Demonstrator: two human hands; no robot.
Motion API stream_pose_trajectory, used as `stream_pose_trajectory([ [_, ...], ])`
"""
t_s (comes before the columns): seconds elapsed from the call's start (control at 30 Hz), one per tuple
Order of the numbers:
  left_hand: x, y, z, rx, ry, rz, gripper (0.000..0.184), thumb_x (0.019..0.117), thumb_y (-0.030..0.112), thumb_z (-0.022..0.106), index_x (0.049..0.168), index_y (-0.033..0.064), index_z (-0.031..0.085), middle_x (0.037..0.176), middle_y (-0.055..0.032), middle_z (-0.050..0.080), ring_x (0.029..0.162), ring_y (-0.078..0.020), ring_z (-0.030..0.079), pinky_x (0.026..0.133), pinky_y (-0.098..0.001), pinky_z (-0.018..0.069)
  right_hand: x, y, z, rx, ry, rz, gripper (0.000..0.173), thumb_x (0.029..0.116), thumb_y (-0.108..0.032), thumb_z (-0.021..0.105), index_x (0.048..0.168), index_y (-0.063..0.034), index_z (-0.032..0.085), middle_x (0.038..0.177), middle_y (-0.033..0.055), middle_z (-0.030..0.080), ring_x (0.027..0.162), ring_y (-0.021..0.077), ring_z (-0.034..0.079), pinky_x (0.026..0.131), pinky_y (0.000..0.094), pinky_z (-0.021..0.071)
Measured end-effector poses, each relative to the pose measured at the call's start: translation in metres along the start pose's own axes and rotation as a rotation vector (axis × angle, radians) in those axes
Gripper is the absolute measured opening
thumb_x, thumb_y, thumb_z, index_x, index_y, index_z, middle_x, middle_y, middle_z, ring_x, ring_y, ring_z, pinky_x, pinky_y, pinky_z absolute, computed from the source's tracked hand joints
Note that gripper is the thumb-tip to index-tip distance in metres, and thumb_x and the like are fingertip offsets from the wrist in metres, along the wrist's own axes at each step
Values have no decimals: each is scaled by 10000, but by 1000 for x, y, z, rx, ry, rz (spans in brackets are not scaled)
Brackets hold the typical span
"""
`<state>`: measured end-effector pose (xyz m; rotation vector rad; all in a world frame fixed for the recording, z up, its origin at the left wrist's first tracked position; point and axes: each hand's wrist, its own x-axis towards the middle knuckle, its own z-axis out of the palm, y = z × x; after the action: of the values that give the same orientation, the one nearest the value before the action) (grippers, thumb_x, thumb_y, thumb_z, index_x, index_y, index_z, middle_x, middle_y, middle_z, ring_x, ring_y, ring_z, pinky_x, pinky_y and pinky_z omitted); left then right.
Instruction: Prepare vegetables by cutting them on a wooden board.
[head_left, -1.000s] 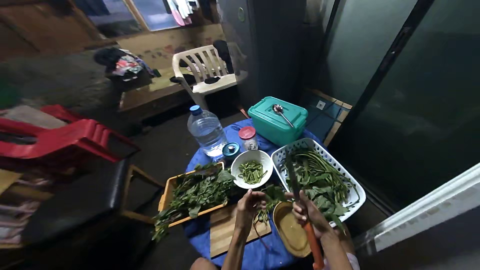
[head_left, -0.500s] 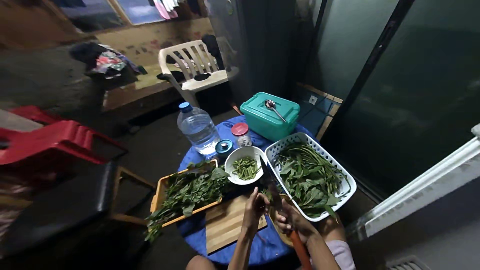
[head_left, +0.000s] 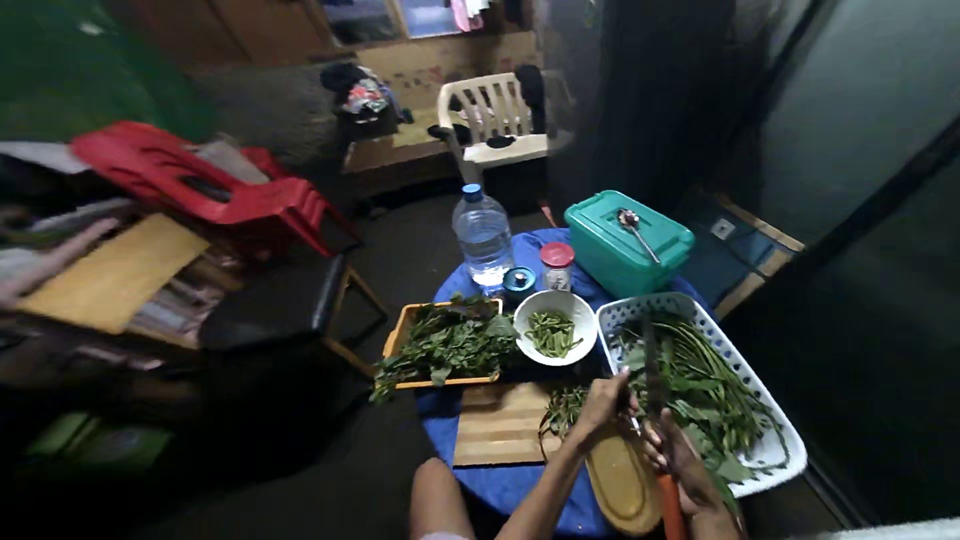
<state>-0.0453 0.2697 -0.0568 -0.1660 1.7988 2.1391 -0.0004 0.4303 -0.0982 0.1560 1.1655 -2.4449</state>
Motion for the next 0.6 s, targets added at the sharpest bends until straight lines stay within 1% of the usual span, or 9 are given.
stream_pose_trajectory([
  [0.07,4,2,4,24,3,-11,590,1126,370,336,750,41,650,646,29,638,557,-32,566,548,-208,472,1,-4,-2,-108,104,-43,440,1078,-430,425,808,-121,585,622,-69,515,466,-4,448,454,149,428],
  [0.13,9,0,7,43,-5,-5,602,1123,389,339,748,39,653,636,31,628,543,-32,549,535,-213,459,3,-9,-1,-179,187,-72,379,1084,-351,448,828,-106,582,617,-61,526,462,-1,449,455,153,432],
  [0.2,15,-2,8,40,-18,16,614,1122,404,327,748,41,650,632,33,626,540,-35,550,540,-220,465,5,-12,-1,-192,201,-97,333,1080,-319,457,858,-108,588,619,-59,541,458,-7,458,450,142,439],
  [0.33,19,-3,6,155,-2,50,673,1117,460,286,766,38,675,646,26,625,549,-53,536,560,-258,461,13,-16,4,-247,222,-62,438,1088,-354,453,743,-113,576,583,-57,506,431,-1,423,420,145,406],
  [0.37,16,-2,7,214,18,65,677,1118,460,281,776,35,681,662,19,624,566,-63,533,583,-278,461,16,-16,7,-280,252,-49,437,1089,-358,458,752,-106,576,577,-55,502,427,2,418,415,149,402],
  [0.43,12,-3,8,302,65,133,680,1121,440,281,775,23,691,696,-16,649,629,-98,582,663,-333,504,22,-12,13,-336,335,-40,391,1082,-351,492,835,-77,622,570,-54,507,417,2,420,402,154,402],
  [0.47,10,-5,9,320,90,182,675,1123,424,284,769,16,689,695,-28,650,639,-107,594,678,-343,515,25,-11,16,-356,388,-40,382,1075,-350,515,848,-70,640,570,-52,517,417,6,421,404,158,399],
  [0.53,6,-9,7,339,147,300,647,1125,379,320,767,-6,697,686,-50,650,632,-115,593,674,-340,512,34,-10,16,-376,487,-29,443,1066,-373,537,750,-69,602,541,-37,513,400,25,415,396,179,388],
  [0.6,0,-12,-5,354,211,390,570,1114,314,382,821,-37,722,747,-101,698,694,-161,661,735,-379,561,43,-15,10,-386,511,9,456,1065,-390,535,754,-60,586,561,-23,529,403,39,432,397,188,412],
])
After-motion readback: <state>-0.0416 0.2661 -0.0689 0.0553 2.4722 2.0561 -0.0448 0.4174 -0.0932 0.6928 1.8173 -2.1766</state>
